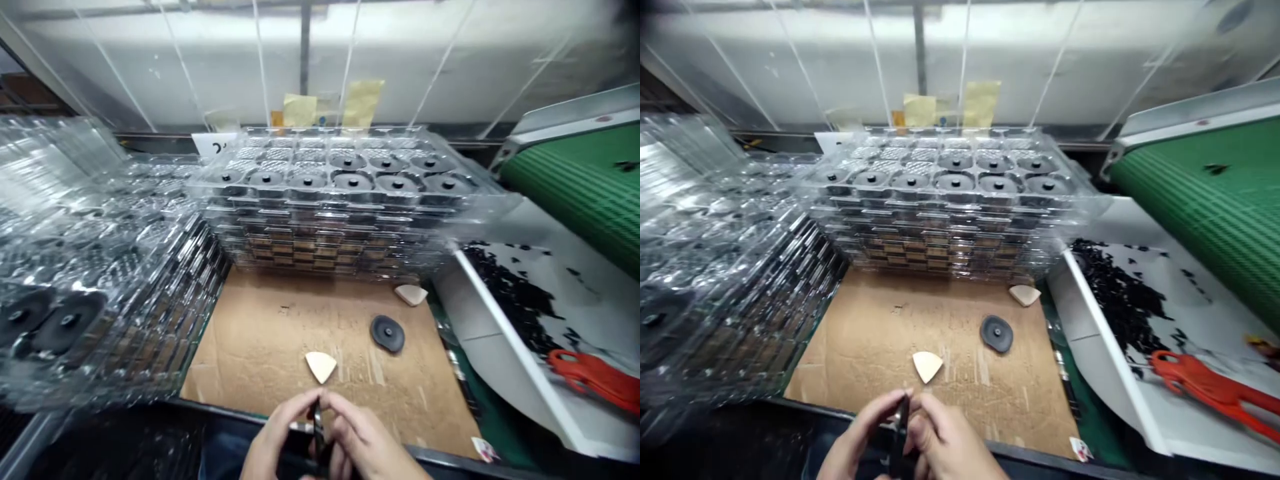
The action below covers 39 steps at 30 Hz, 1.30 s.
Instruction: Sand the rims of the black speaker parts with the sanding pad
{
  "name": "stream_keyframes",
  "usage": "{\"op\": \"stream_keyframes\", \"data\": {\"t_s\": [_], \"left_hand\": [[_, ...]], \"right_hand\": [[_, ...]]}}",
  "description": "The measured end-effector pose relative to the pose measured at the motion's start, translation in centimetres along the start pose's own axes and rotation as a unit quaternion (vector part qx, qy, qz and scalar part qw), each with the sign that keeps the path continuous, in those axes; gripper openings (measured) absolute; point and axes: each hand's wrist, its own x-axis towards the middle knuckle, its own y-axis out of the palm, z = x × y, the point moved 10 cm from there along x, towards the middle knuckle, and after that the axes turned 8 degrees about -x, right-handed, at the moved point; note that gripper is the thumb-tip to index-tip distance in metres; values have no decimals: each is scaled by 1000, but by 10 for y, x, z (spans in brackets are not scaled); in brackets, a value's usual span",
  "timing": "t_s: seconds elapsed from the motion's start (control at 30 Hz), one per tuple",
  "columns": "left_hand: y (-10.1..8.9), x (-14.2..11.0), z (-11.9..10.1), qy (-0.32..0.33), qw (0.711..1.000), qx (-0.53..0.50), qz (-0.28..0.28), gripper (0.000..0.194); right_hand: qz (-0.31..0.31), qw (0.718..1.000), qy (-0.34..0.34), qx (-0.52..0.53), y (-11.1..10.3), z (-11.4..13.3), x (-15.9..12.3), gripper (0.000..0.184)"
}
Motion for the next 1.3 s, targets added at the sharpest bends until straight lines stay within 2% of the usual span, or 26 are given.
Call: {"op": "stream_keyframes", "data": {"t_s": [0.03,0.07,0.13,0.17,0.23,0.37,0.47,0.6,0.67,0.73,0.8,0.87,0.9,0.93,1.0,1.03,1.07,1.13,1.2,1.23,1.3], "left_hand": [[-8,0,9,-45,993,-106,-29,64],[-13,-1,19,-89,971,-214,-55,69],[-17,-2,33,-163,906,-379,-90,68],[-17,-3,37,-186,880,-427,-100,64],[-19,-3,37,-201,849,-476,-108,55],[-17,-1,29,-188,829,-519,-90,44],[-14,0,28,-192,826,-524,-82,38],[-11,1,31,-195,835,-502,-109,38],[-10,1,32,-189,846,-482,-127,38],[-6,0,33,-200,857,-457,-131,32],[-3,-2,34,-218,866,-430,-132,34],[-4,-3,33,-228,873,-406,-145,40],[-3,-3,31,-229,877,-396,-147,43],[-2,-2,28,-231,880,-388,-146,44],[5,0,24,-240,884,-380,-129,41],[8,1,21,-242,884,-381,-120,41],[9,2,19,-243,883,-384,-115,44],[8,0,19,-248,879,-391,-114,52],[8,-3,24,-257,874,-396,-115,64],[8,-5,27,-261,871,-399,-117,68],[13,-8,33,-268,867,-404,-115,71]], "right_hand": [[-31,999,8,-36,-10,-5,5,69],[-71,994,17,-76,-22,-10,9,61],[-157,976,28,-152,-45,-22,19,47],[-188,965,27,-182,-51,-28,23,44],[-221,949,5,-225,-49,-35,32,40],[-230,935,-87,-257,-20,-28,36,32],[-217,928,-136,-272,-15,-5,35,29],[-231,924,-138,-271,-36,44,30,23],[-248,922,-147,-259,-39,73,19,25],[-258,910,-199,-255,-32,104,3,26],[-210,913,-235,-259,-14,122,-5,25],[-135,927,-234,-259,2,125,-3,22],[-122,931,-228,-256,4,125,-2,21],[-143,929,-228,-255,0,127,-2,21],[-227,907,-253,-249,-15,135,-9,23],[-248,897,-272,-244,-19,138,-16,24],[-243,896,-285,-239,-20,138,-21,25],[-185,908,-290,-239,-16,131,-31,25],[-154,918,-255,-262,-21,119,-41,23],[-164,916,-231,-285,-27,114,-44,23],[-202,893,-210,-343,-38,114,-48,24]]}}
